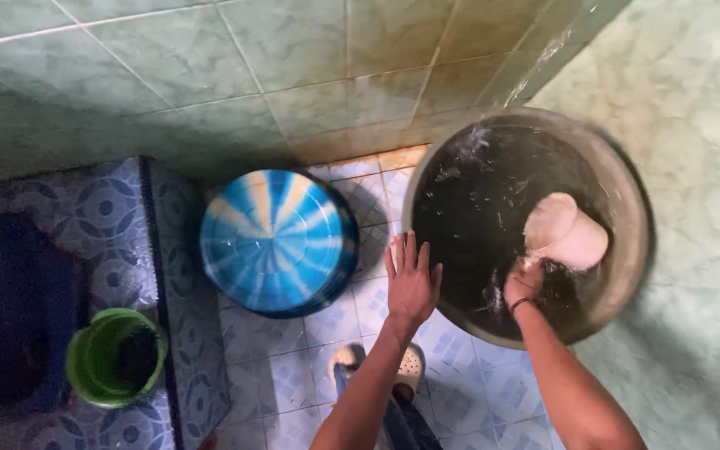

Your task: Cleaning the bathroom floor and arranging objects using water and a broom.

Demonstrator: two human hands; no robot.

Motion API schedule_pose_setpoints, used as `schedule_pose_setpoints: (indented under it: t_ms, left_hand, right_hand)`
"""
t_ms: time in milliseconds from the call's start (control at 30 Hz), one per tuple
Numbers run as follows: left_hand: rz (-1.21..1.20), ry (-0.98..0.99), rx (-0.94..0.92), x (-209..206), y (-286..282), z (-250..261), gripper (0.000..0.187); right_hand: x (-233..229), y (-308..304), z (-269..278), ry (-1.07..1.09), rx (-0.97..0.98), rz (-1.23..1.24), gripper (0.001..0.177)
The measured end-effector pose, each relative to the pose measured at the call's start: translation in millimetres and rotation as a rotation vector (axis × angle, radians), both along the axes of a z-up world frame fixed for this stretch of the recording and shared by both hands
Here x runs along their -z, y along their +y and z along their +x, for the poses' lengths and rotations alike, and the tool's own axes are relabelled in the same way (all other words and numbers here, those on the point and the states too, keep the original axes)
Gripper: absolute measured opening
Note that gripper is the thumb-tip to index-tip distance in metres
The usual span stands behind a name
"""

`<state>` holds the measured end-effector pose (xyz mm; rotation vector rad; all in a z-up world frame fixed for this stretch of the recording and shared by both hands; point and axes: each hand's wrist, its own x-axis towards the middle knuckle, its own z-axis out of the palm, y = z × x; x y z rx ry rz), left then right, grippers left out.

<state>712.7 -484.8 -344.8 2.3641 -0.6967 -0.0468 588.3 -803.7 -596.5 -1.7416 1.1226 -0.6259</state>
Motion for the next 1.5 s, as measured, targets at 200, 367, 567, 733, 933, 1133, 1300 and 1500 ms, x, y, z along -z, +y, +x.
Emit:
schedule_pose_setpoints:
  t_ms: [200, 367, 567, 733, 933, 1133, 1300, 1500]
  left_hand:
    - [0.001, 0.169, 0.111, 15, 23, 33, 0.060]
    - [0.078, 0.156, 0.147, 29, 29, 101, 0.061]
    - [0.162, 0.143, 0.265, 31, -4, 196, 0.060]
    - [0.171, 0.167, 0.284, 2, -27, 244, 0.053]
    - [0.098, 0.091, 0.252, 41, -43, 264, 0.053]
    - [0.183, 0.285, 0.312, 58, -12, 235, 0.039]
    - [0.244, 0.411, 0.239, 113, 22, 182, 0.033]
    - [0.267, 0.559, 0.172, 119, 41, 129, 0.032]
  right_hand:
    - [-175, 116, 73, -0.092, 0.095, 0.836, 0.027]
    - [-272, 163, 109, -0.107, -0.002, 0.819, 0.026]
    - [-279, 161, 159, 0.004, -0.182, 0.208, 0.026]
    - [-306, 167, 216, 0.211, -0.264, -0.548, 0.021]
    - [-342, 188, 247, 0.475, -0.297, -0.488, 0.022]
    - [-308, 169, 179, 0.746, -0.266, -0.373, 0.026]
    - [-178, 107, 64, 1.050, -0.313, -0.327, 0.027]
    - [-186, 138, 78, 0.674, -0.352, 0.430, 0.034]
